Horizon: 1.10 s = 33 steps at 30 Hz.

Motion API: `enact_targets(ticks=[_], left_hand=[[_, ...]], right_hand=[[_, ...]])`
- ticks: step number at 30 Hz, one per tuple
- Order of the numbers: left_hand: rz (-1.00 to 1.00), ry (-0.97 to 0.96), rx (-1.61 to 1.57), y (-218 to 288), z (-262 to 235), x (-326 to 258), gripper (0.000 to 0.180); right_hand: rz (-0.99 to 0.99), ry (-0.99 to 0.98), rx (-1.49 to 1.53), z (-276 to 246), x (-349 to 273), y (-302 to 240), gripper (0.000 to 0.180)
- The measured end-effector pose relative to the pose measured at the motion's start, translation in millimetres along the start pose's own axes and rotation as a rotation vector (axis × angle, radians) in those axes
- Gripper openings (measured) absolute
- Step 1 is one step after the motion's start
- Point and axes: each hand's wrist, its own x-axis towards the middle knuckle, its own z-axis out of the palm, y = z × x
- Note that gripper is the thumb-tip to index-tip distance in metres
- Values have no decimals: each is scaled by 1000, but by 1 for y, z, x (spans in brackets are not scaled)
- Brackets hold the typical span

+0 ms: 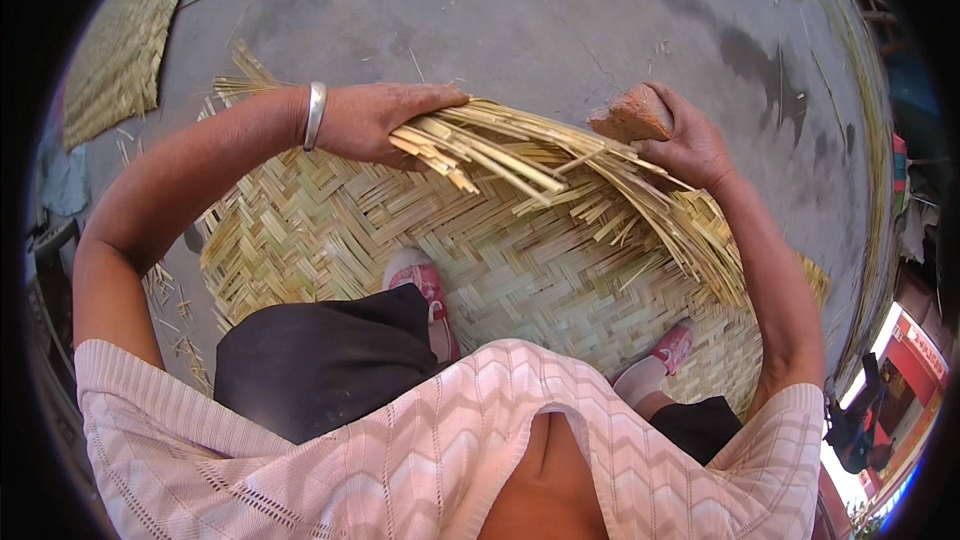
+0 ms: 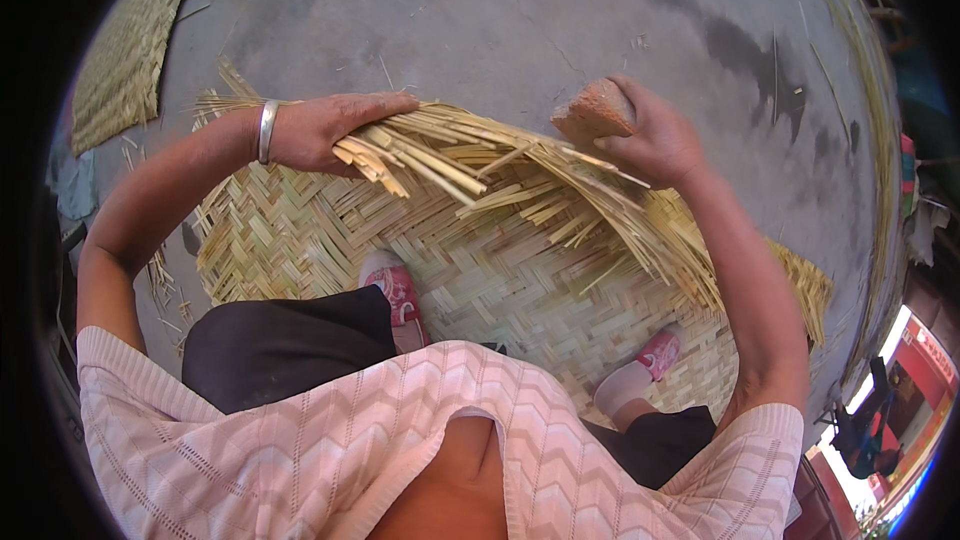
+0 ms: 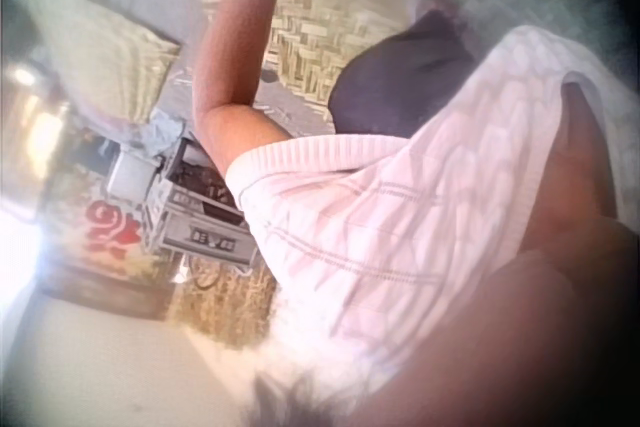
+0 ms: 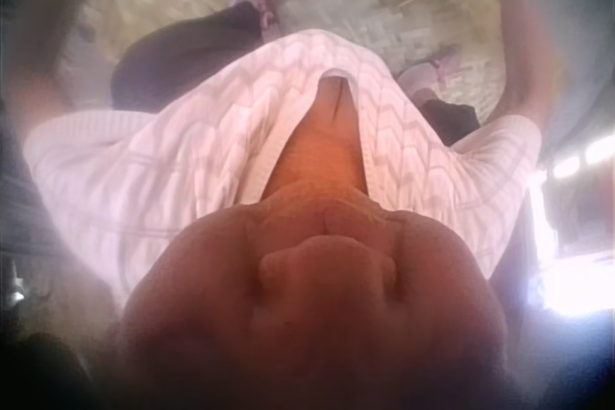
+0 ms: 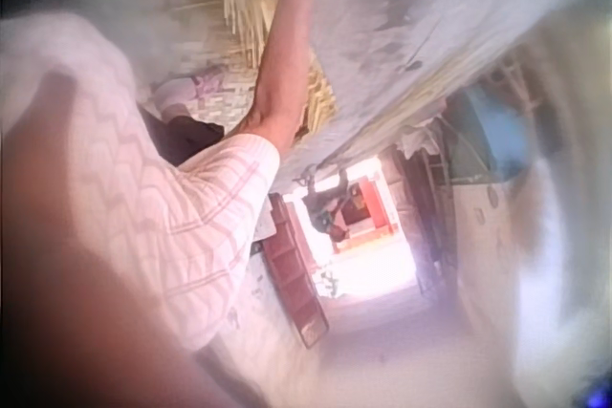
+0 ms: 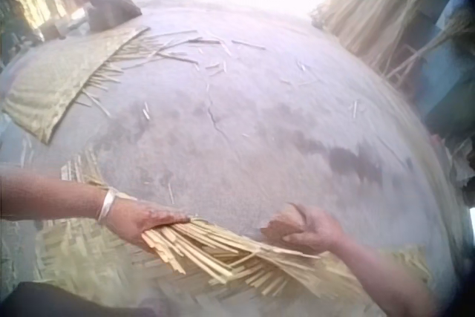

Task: The person weaves a flat mat or basket base using dried palm leaves on the floor. They interlace the leaves by hand and periodically tap the woven area with a brick to compact the weave.

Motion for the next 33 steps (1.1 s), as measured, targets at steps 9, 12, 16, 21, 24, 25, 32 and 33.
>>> enact_targets(ticks=[9, 12, 16, 21, 24, 25, 32, 33], left_hand=[[-62, 58, 413, 9, 88, -36, 91], [-69, 51, 523, -11, 115, -34, 87], [-71, -47, 587, -52, 135, -21, 81], [-43, -35, 528, -69, 145, -22, 77], [-28, -1, 562, -69, 146, -24, 77], [-34, 4, 581, -68, 147, -24, 78], [-14, 17, 564, -66, 145, -23, 78], [-18, 17, 543, -66, 145, -23, 78]], right_hand=[[-175, -88, 42, 32, -9, -81, 75], [-216, -19, -156, 56, -19, -89, 71], [-290, 40, -279, 88, -18, -90, 72], [-235, 10, -298, 90, -17, -92, 80], [-187, 37, -205, 67, -18, -106, 80], [-223, 126, -166, 55, -17, -112, 79], [-386, 599, -29, -18, -16, -143, 80], [-409, 631, -70, -13, -13, -143, 80]])
